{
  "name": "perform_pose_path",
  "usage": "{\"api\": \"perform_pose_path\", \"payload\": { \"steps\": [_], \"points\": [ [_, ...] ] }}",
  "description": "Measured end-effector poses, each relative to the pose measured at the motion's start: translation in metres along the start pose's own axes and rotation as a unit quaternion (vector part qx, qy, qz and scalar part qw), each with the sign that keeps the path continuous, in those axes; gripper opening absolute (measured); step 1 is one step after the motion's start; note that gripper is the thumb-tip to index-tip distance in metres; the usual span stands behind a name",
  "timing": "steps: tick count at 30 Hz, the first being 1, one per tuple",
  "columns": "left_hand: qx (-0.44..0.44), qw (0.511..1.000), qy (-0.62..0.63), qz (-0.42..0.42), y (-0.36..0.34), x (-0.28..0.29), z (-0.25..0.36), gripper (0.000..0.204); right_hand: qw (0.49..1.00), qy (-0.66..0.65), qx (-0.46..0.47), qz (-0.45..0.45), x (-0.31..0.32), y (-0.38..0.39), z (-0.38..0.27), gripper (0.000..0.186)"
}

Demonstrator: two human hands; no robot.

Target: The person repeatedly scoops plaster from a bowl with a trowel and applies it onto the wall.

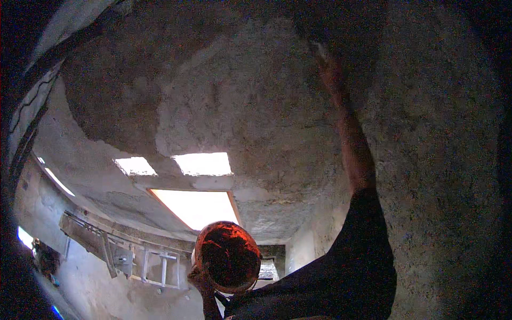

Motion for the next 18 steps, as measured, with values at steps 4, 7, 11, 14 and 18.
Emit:
{"api": "perform_pose_path", "payload": {
  "steps": [4, 7, 11, 14, 18],
  "points": [
    [0.025, 0.999, -0.022, -0.02, -0.003, -0.015, 0.027, 0.016, 0.941, 0.153, -0.061, -0.296, 0.029, -0.022, 0.1, 0.041],
    [0.129, 0.991, 0.028, -0.005, 0.001, 0.005, 0.03, 0.015, 0.989, 0.075, -0.044, -0.123, 0.021, 0.0, -0.014, 0.04],
    [0.162, 0.986, 0.013, -0.042, -0.001, -0.002, 0.028, 0.013, 0.952, 0.069, -0.055, -0.292, 0.032, 0.03, -0.051, 0.045],
    [0.112, 0.991, 0.051, -0.054, 0.0, -0.011, 0.005, 0.011, 0.936, 0.198, -0.069, -0.283, 0.052, 0.04, -0.013, 0.047],
    [0.139, 0.989, 0.035, -0.04, -0.001, -0.011, 0.005, 0.012, 0.962, -0.004, -0.144, -0.23, 0.052, 0.027, 0.008, 0.045]
  ]
}}
Point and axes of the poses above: each hand's wrist, its own y-axis away from the middle knuckle, its own x-axis out of the back of the hand, z = x × y, the point moved 7 cm from there along -y, towards the middle knuckle, and after that the axes turned 8 degrees about -y, right-handed, at the moved point
